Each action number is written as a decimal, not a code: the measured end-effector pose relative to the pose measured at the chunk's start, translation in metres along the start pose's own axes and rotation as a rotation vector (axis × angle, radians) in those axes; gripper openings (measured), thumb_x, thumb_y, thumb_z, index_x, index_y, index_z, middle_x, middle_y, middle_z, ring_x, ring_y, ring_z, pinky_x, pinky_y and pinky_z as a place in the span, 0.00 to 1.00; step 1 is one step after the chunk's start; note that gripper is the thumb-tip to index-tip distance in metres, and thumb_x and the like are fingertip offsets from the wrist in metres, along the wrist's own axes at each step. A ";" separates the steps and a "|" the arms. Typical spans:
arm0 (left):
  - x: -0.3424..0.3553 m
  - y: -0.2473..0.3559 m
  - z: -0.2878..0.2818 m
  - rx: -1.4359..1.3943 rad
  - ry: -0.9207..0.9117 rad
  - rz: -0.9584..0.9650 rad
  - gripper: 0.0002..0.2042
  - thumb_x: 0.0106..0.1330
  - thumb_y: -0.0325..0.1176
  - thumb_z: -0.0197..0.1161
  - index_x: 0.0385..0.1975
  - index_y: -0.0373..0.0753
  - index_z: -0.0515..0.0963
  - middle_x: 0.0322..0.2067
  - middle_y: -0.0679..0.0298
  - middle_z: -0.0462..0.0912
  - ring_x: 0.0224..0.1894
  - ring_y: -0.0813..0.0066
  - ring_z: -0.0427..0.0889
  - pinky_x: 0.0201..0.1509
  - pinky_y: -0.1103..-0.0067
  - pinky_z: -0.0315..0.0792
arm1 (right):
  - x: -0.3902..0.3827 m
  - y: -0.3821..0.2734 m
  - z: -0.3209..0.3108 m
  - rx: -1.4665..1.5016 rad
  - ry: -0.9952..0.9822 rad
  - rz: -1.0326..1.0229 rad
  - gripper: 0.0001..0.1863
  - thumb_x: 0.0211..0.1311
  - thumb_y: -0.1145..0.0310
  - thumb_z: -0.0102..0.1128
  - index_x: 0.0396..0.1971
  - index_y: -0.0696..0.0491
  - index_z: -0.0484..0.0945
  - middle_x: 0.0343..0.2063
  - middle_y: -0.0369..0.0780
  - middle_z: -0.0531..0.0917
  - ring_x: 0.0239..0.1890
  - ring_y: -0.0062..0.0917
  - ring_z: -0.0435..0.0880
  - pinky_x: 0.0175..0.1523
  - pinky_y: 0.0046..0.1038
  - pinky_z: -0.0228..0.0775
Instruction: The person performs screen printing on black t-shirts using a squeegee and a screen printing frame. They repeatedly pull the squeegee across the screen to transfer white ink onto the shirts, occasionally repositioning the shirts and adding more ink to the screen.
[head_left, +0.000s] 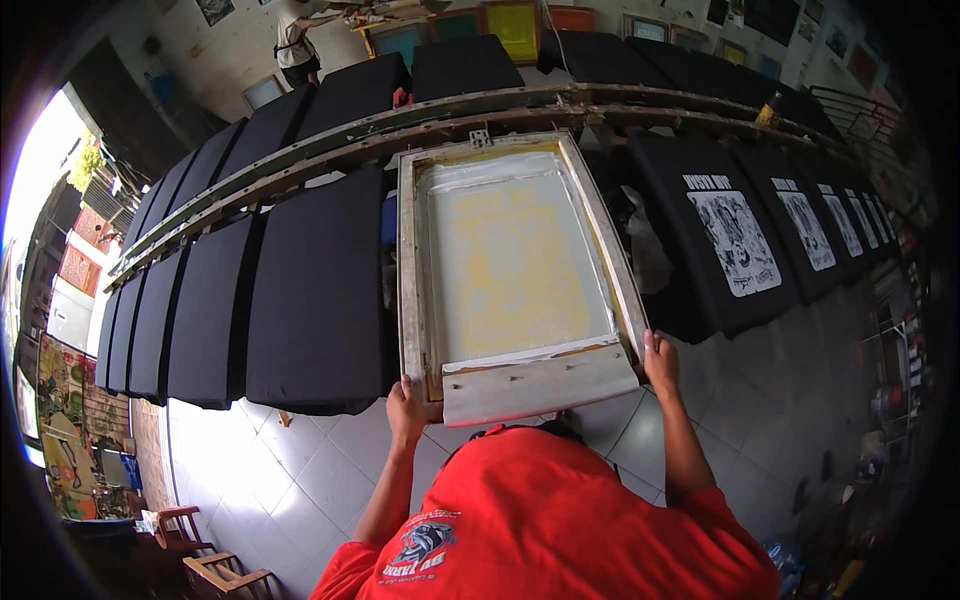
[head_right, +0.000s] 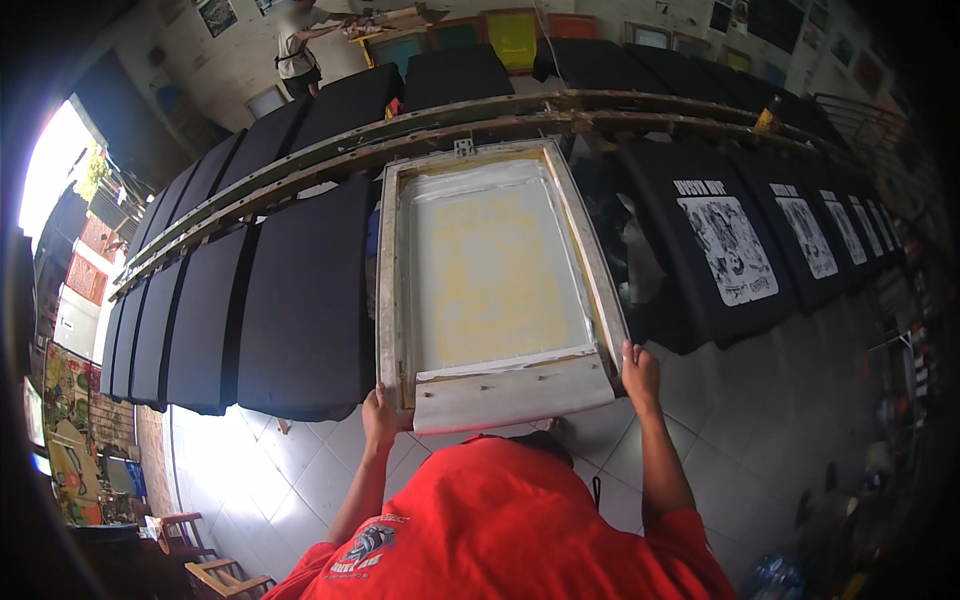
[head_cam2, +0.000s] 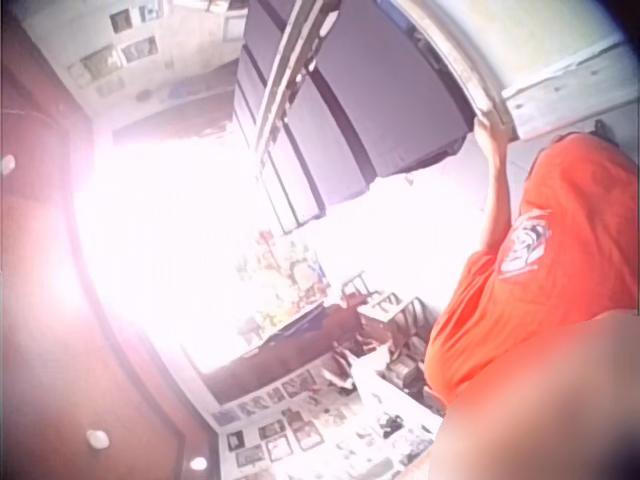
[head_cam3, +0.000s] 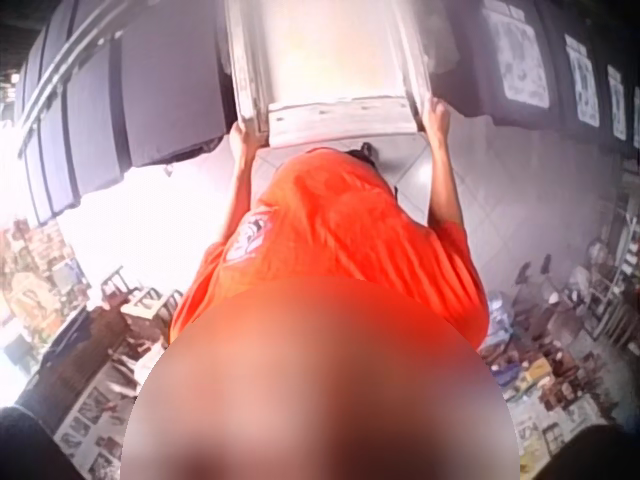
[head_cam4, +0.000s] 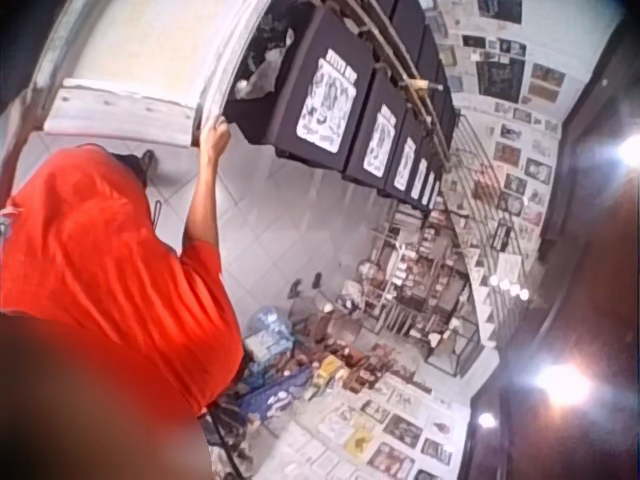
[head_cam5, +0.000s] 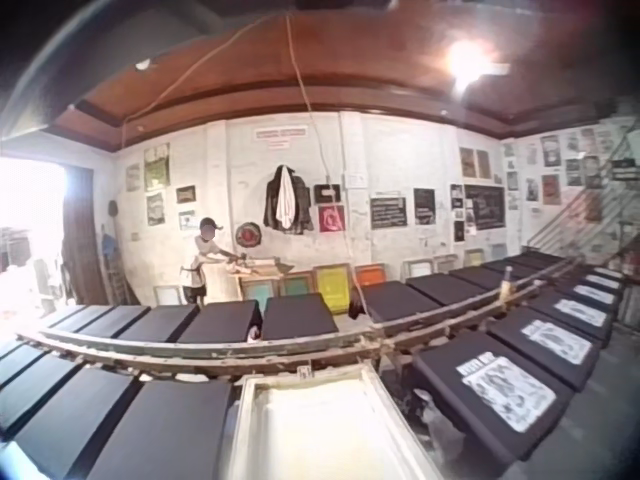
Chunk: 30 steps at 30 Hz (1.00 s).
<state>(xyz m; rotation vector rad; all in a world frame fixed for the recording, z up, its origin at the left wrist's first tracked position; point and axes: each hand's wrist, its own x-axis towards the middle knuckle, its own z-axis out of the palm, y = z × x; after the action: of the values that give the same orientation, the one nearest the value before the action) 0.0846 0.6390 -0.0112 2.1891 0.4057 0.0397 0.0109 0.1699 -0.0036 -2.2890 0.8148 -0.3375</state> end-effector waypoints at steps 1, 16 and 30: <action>0.000 0.002 -0.001 -0.007 -0.007 -0.004 0.25 0.75 0.47 0.44 0.28 0.28 0.73 0.24 0.42 0.76 0.28 0.40 0.73 0.34 0.60 0.66 | -0.001 0.003 0.001 -0.007 0.000 0.013 0.27 0.70 0.49 0.47 0.23 0.60 0.75 0.25 0.55 0.79 0.34 0.54 0.79 0.37 0.46 0.66; 0.004 -0.003 0.017 -0.041 0.037 -0.004 0.25 0.75 0.47 0.44 0.28 0.28 0.74 0.20 0.45 0.75 0.24 0.45 0.72 0.32 0.61 0.66 | 0.005 0.013 0.015 0.008 -0.012 0.035 0.27 0.71 0.49 0.46 0.27 0.61 0.75 0.27 0.56 0.79 0.36 0.55 0.78 0.40 0.46 0.66; -0.074 0.078 -0.020 0.480 -0.369 0.735 0.36 0.50 0.42 0.74 0.59 0.40 0.67 0.58 0.51 0.68 0.62 0.50 0.66 0.67 0.60 0.60 | -0.053 -0.047 -0.036 -0.316 -0.371 -0.946 0.30 0.48 0.58 0.71 0.52 0.53 0.74 0.53 0.43 0.74 0.57 0.37 0.71 0.63 0.39 0.63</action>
<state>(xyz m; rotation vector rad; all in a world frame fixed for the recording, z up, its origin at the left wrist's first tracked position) 0.0327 0.5884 0.0709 2.6289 -0.6710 -0.0664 -0.0240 0.2126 0.0541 -2.7831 -0.4777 -0.1756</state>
